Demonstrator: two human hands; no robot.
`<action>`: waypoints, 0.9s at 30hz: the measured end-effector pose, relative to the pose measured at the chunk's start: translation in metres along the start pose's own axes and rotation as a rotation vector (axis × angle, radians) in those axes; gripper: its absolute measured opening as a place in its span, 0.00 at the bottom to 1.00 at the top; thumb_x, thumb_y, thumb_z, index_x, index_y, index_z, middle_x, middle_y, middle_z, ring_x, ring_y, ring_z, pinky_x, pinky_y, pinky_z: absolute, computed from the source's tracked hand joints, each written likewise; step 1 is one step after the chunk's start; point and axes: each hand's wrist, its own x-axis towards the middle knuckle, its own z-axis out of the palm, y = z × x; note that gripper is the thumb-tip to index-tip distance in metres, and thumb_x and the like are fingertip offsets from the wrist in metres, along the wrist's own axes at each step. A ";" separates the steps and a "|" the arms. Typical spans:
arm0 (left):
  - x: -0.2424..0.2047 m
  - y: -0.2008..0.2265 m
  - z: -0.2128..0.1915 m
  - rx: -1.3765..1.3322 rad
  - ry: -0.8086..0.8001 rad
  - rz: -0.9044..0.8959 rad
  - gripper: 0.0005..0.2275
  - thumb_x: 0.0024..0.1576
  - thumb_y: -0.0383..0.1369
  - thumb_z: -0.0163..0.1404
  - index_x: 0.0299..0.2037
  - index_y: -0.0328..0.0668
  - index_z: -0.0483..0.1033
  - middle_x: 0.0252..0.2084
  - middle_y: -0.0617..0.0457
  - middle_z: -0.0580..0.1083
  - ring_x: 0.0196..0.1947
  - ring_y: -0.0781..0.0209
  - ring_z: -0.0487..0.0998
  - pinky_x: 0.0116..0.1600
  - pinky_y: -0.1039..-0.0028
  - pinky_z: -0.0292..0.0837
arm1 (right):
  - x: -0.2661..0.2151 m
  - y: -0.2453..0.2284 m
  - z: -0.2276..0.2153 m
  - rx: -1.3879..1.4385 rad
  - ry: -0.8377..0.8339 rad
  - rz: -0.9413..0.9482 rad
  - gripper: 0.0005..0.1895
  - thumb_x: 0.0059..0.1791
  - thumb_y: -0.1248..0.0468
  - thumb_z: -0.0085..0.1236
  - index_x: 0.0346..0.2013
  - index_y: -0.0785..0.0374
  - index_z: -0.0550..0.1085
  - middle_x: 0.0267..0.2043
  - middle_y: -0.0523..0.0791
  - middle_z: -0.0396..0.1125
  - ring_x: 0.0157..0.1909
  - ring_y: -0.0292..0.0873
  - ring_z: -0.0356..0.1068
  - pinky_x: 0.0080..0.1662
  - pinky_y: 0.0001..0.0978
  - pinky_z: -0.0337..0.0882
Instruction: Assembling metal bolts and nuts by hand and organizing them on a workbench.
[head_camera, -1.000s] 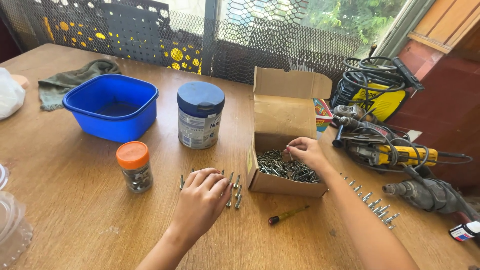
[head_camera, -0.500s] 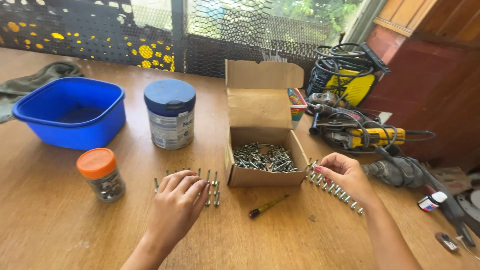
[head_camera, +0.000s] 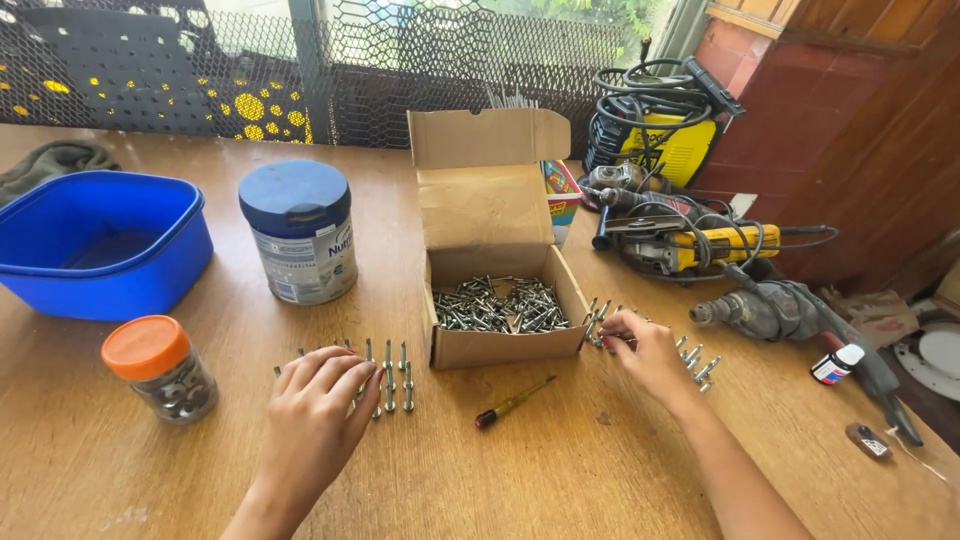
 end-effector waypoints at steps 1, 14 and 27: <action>0.000 0.001 0.000 0.001 0.000 -0.003 0.05 0.58 0.33 0.58 0.39 0.43 0.82 0.40 0.56 0.80 0.47 0.56 0.78 0.54 0.64 0.71 | 0.000 0.004 0.003 -0.001 -0.002 -0.002 0.10 0.48 0.67 0.62 0.44 0.57 0.79 0.41 0.42 0.81 0.44 0.38 0.80 0.52 0.31 0.77; 0.000 0.002 -0.001 0.000 -0.007 -0.002 0.06 0.59 0.34 0.56 0.39 0.42 0.81 0.40 0.54 0.80 0.48 0.53 0.78 0.54 0.61 0.70 | -0.003 -0.003 0.023 -0.360 -0.182 -0.008 0.34 0.51 0.81 0.42 0.72 0.64 0.58 0.60 0.58 0.67 0.57 0.55 0.72 0.59 0.49 0.76; 0.003 0.000 -0.003 0.019 0.038 -0.010 0.05 0.59 0.34 0.57 0.38 0.42 0.81 0.39 0.56 0.80 0.47 0.55 0.78 0.53 0.63 0.69 | 0.004 -0.022 -0.007 -0.213 0.072 -0.022 0.21 0.56 0.69 0.46 0.65 0.59 0.66 0.50 0.48 0.76 0.28 0.42 0.75 0.30 0.33 0.81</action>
